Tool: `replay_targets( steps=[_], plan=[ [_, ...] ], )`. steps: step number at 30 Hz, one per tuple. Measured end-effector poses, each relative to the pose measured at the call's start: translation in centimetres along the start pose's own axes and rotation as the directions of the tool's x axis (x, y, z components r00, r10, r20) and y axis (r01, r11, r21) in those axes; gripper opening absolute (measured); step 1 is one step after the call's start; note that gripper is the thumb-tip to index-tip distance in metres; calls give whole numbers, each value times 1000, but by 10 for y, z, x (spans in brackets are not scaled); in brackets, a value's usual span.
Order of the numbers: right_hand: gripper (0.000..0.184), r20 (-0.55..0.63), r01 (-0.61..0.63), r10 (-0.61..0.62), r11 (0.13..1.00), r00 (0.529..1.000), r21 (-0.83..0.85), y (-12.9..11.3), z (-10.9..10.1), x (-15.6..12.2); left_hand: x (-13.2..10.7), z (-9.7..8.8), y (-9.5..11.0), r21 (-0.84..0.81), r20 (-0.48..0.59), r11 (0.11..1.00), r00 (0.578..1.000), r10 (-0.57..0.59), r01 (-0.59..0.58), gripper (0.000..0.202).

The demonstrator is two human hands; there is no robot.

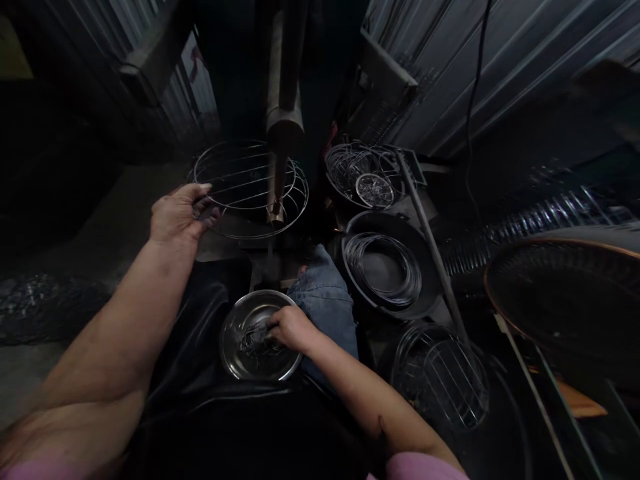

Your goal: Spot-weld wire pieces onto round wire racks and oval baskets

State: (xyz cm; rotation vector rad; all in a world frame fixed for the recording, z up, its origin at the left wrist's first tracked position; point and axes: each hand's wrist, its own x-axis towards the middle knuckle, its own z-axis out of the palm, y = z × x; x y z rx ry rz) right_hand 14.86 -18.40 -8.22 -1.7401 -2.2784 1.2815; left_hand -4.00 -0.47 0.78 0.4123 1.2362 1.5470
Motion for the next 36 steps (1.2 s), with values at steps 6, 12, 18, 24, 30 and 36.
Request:
replay_targets(
  steps=[6, 12, 18, 24, 30, 36],
  plan=[
    [18, -106, -12, 31, 983, 994, 181, 5, 1, -7, 0, -1, -5, -49, -7, 998, 999, -41, 41, 36],
    [21, -69, -14, 22, 994, 997, 107, -3, 4, -13, -9, -3, -10, -87, 29, 996, 1000, 2, 1, 35],
    [20, -335, 125, -75, 983, 939, 131, -14, -34, -10, -19, -3, -13, -147, 17, 989, 999, 36, -33, 41],
    [15, -801, 437, 49, 817, 597, 376, -37, -92, 30, -26, -3, -20, -158, 34, 985, 997, 69, -63, 39],
    [12, -837, 336, 161, 864, 522, 376, -53, -93, 57, -30, 1, -23, -182, 75, 979, 992, 106, -91, 35],
    [22, -695, 462, 330, 557, 638, 690, -59, -99, 63, -22, 6, -26, -200, 83, 976, 991, 103, -85, 37]
  ],
)
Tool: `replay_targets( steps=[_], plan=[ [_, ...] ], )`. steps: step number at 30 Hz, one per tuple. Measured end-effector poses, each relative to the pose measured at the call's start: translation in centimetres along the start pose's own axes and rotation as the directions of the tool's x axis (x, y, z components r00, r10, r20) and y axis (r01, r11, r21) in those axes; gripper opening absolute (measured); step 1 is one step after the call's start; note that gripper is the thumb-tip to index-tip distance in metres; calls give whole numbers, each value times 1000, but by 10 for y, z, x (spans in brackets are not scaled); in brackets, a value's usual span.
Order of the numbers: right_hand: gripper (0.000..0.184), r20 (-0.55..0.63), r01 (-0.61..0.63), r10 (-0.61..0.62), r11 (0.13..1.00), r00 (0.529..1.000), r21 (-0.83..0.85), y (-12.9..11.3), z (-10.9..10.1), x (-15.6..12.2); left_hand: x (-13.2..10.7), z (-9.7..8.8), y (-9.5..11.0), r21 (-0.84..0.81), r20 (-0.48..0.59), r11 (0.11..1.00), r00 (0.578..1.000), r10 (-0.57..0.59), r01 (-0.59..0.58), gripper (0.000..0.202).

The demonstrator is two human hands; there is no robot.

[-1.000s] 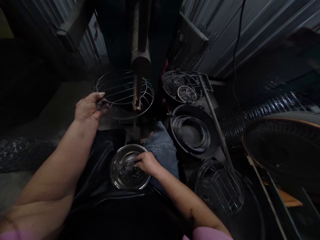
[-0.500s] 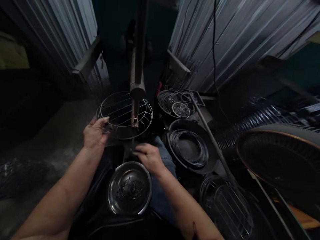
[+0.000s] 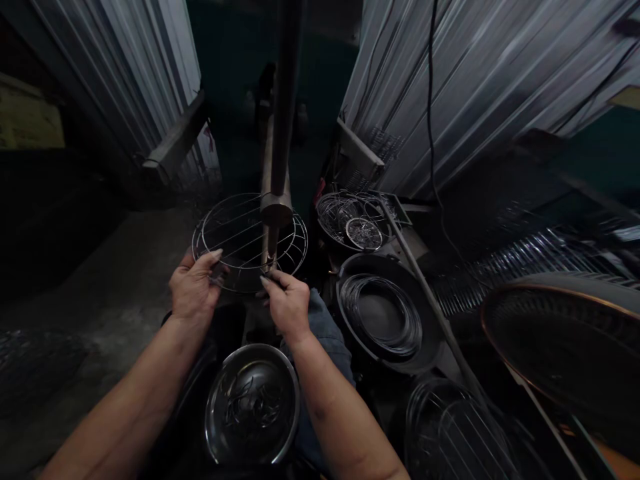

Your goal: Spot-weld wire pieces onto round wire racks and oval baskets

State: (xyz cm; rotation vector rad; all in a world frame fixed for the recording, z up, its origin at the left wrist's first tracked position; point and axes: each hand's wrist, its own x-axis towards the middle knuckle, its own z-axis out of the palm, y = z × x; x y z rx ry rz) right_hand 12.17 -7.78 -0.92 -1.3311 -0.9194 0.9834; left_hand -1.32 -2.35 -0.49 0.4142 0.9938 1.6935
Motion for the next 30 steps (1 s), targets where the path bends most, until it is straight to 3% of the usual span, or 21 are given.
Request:
replay_targets(
  steps=[3, 6, 16, 25, 30],
  plan=[
    [20, -25, -125, 131, 978, 991, 167, -7, 9, 7, 2, 3, -2, 0, 7, 1000, 1000, 15, -15, 37],
    [17, -18, -152, 160, 960, 987, 237, -5, 17, 9, 2, 4, -2, -6, 10, 1000, 1000, 27, -27, 39],
    [20, -137, 75, -62, 993, 989, 91, 13, 9, -4, 3, 3, 0, -20, 14, 1000, 1000, 8, -8, 38],
    [18, -156, 154, -143, 986, 977, 61, 15, 8, 2, 5, 9, -2, -23, 18, 1000, 1000, 9, -8, 40],
    [22, -183, 146, -129, 986, 975, 81, 17, 8, 6, 4, 11, -3, -40, 1, 999, 1000, 2, -2, 42]
  ],
)
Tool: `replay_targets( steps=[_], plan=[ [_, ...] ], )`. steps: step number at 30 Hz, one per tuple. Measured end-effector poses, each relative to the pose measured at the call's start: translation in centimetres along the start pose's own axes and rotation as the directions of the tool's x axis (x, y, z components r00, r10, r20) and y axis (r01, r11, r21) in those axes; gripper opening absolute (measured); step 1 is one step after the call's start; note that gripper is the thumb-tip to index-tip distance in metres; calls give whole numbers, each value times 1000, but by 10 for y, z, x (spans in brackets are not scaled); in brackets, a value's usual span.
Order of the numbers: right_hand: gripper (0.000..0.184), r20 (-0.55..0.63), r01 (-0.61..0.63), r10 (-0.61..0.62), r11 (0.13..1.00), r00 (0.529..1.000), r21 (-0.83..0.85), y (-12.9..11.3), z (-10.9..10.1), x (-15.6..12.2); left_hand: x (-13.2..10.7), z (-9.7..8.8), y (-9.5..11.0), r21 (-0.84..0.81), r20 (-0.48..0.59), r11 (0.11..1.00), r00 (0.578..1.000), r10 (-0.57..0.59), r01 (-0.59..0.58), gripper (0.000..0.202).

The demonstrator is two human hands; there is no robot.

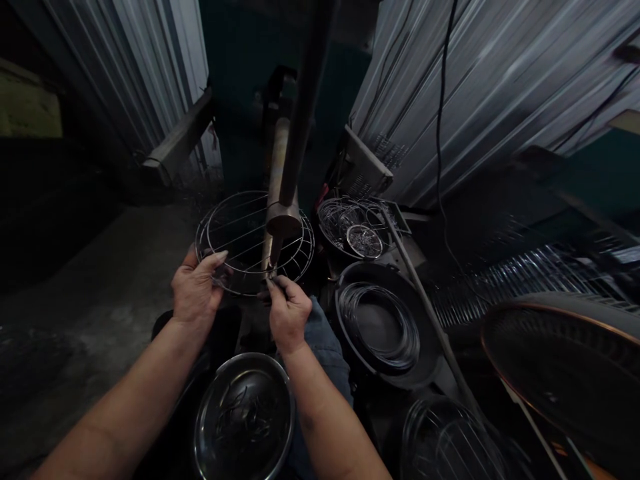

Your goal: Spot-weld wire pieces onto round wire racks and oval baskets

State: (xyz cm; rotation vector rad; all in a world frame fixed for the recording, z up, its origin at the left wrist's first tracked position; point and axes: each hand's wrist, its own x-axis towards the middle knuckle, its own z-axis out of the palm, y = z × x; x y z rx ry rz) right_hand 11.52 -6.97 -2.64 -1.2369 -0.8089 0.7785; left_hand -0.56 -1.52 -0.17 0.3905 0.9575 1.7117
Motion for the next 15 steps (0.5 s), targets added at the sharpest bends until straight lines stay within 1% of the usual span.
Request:
replay_targets(
  steps=[3, 9, 15],
  plan=[
    [23, -12, -11, 11, 1000, 1000, 12, 0, 0, 2, 0, 1, -1, -10, -6, 1000, 1000, -3, 3, 44],
    [19, -10, -15, 15, 1000, 1000, 17, -6, 1, 2, -1, -1, -3, -23, 15, 1000, 1000, 14, -14, 42],
    [18, -21, -26, 28, 998, 999, 51, -7, 3, 2, -1, -1, -3, -30, 26, 999, 999, 24, -23, 43]
  ],
)
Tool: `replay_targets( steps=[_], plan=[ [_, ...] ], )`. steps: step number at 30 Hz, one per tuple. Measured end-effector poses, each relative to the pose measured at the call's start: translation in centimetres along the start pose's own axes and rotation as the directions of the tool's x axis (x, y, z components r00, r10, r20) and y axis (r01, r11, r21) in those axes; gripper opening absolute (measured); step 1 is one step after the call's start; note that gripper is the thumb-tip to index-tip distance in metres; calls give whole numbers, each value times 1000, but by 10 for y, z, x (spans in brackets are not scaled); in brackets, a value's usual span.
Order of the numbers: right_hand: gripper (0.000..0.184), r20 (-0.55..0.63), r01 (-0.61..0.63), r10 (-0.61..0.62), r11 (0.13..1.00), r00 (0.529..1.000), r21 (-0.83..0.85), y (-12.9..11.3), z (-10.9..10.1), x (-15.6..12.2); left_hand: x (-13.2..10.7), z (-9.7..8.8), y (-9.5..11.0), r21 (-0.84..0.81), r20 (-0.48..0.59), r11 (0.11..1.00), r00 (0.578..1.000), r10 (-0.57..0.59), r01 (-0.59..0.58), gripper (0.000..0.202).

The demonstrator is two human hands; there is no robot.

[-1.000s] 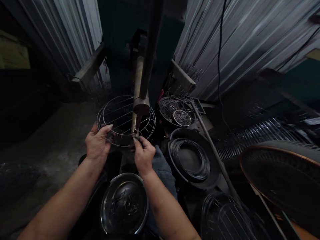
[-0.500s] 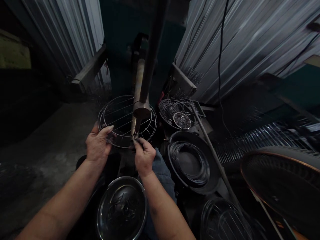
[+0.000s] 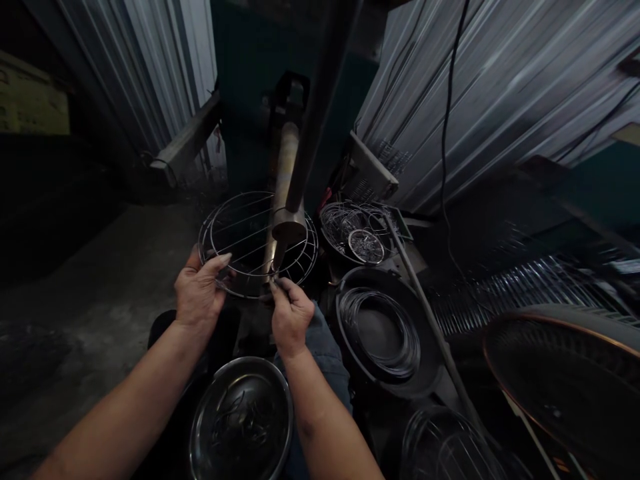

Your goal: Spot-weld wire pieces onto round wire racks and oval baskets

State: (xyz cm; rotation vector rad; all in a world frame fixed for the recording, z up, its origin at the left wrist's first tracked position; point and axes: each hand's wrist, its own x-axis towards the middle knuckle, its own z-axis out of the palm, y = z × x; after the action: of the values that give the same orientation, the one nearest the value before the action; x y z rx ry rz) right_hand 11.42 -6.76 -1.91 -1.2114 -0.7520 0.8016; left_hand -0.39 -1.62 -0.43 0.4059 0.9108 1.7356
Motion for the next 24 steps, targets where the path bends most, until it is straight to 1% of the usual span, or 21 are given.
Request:
replay_targets(
  steps=[7, 11, 16, 19, 22, 24],
  plan=[
    [21, 0, -53, 53, 998, 999, -28, -7, 0, 1, 0, 3, 1, -3, -25, 1000, 999, -31, 30, 41],
    [21, -2, -54, 54, 998, 999, -25, -11, 2, 4, 5, 5, -2, -4, -35, 998, 998, -57, 57, 42],
    [21, -6, -91, 91, 995, 996, -30, -12, 4, 9, 7, 10, -2, 5, -84, 998, 994, -68, 69, 44],
    [22, 37, -98, 99, 995, 994, -36, -11, -1, 10, 7, 12, 1, 20, -106, 998, 992, -64, 67, 48],
    [23, 97, -85, 91, 994, 991, -66, -7, -8, 8, 7, 12, 2, 24, -97, 996, 992, -79, 82, 49],
    [24, 104, -69, 78, 994, 992, -82, -2, -12, 6, 8, 10, 1, 27, -90, 996, 993, -82, 85, 48]
  ],
)
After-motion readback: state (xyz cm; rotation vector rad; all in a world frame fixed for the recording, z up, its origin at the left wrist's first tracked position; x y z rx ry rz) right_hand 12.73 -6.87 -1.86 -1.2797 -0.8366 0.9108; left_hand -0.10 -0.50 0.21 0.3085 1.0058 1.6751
